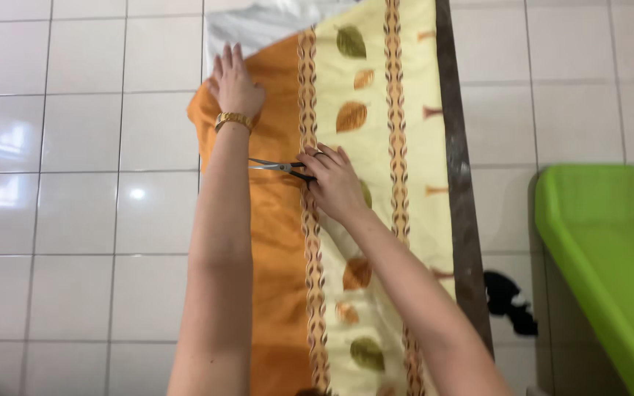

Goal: The person cuts a patterned fabric laid on a table using scissors. They hold the fabric steady with one hand and cut along the edge with the other, occasionally adjusting the fabric position.

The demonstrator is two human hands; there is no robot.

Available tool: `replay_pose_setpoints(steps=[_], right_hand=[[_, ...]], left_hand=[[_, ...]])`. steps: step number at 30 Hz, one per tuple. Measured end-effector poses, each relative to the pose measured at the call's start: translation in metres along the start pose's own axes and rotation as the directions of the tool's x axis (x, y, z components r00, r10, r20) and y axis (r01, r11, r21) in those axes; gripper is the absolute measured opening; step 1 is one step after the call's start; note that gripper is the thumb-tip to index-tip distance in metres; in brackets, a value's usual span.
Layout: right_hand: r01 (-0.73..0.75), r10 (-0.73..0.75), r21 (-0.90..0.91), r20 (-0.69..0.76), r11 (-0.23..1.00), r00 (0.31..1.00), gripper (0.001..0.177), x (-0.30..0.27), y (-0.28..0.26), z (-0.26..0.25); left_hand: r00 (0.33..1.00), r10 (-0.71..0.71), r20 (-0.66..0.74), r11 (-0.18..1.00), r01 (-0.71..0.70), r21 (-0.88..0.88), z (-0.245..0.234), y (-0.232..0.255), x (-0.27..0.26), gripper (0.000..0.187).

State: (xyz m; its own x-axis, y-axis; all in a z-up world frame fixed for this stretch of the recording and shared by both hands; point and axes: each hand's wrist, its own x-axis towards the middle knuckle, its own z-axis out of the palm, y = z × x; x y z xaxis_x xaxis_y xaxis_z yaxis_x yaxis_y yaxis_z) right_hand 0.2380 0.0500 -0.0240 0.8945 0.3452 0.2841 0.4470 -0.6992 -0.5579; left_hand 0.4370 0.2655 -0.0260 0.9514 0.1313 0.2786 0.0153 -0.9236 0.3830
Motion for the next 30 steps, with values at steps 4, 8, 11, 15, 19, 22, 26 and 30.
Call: replay_pose_setpoints(steps=[4,8,11,15,19,22,26,30], right_hand=[[0.082,-0.082,0.004,-0.075,0.997,0.994,0.054,0.025,0.009,0.010],[0.050,-0.048,0.034,-0.044,0.998,0.998,0.050,0.007,0.019,0.012],[0.062,-0.057,0.050,-0.094,0.997,0.994,0.052,0.017,0.020,0.013],[0.054,-0.052,0.025,-0.090,0.998,0.995,0.045,0.018,0.017,0.015],[0.055,-0.050,0.037,-0.112,0.998,0.992,0.043,0.017,0.015,0.016],[0.047,-0.044,0.024,-0.105,0.999,0.994,0.044,0.018,0.016,0.017],[0.045,-0.041,0.038,-0.094,0.998,0.995,0.046,0.017,0.016,0.019],[0.036,-0.033,0.034,-0.077,0.999,0.996,0.046,0.018,0.018,0.017]], left_hand=[[0.931,-0.130,0.340,0.986,0.085,0.144,-0.016,-0.019,0.026,0.044],[0.877,0.389,0.282,0.886,-0.440,0.148,-0.022,-0.031,0.017,0.011],[0.770,0.539,0.342,0.814,-0.581,0.024,-0.032,-0.033,0.007,0.017],[0.771,0.320,0.551,0.894,-0.052,-0.446,-0.045,-0.038,0.000,0.064],[0.776,0.306,0.551,0.936,-0.139,-0.324,-0.046,-0.026,0.007,0.061],[0.734,0.318,0.600,0.933,-0.129,-0.336,-0.044,-0.015,0.011,0.082],[0.667,0.386,0.637,0.917,-0.203,-0.343,-0.039,0.000,0.018,0.058],[0.664,0.414,0.623,0.886,-0.135,-0.444,-0.030,0.024,0.017,0.050]])
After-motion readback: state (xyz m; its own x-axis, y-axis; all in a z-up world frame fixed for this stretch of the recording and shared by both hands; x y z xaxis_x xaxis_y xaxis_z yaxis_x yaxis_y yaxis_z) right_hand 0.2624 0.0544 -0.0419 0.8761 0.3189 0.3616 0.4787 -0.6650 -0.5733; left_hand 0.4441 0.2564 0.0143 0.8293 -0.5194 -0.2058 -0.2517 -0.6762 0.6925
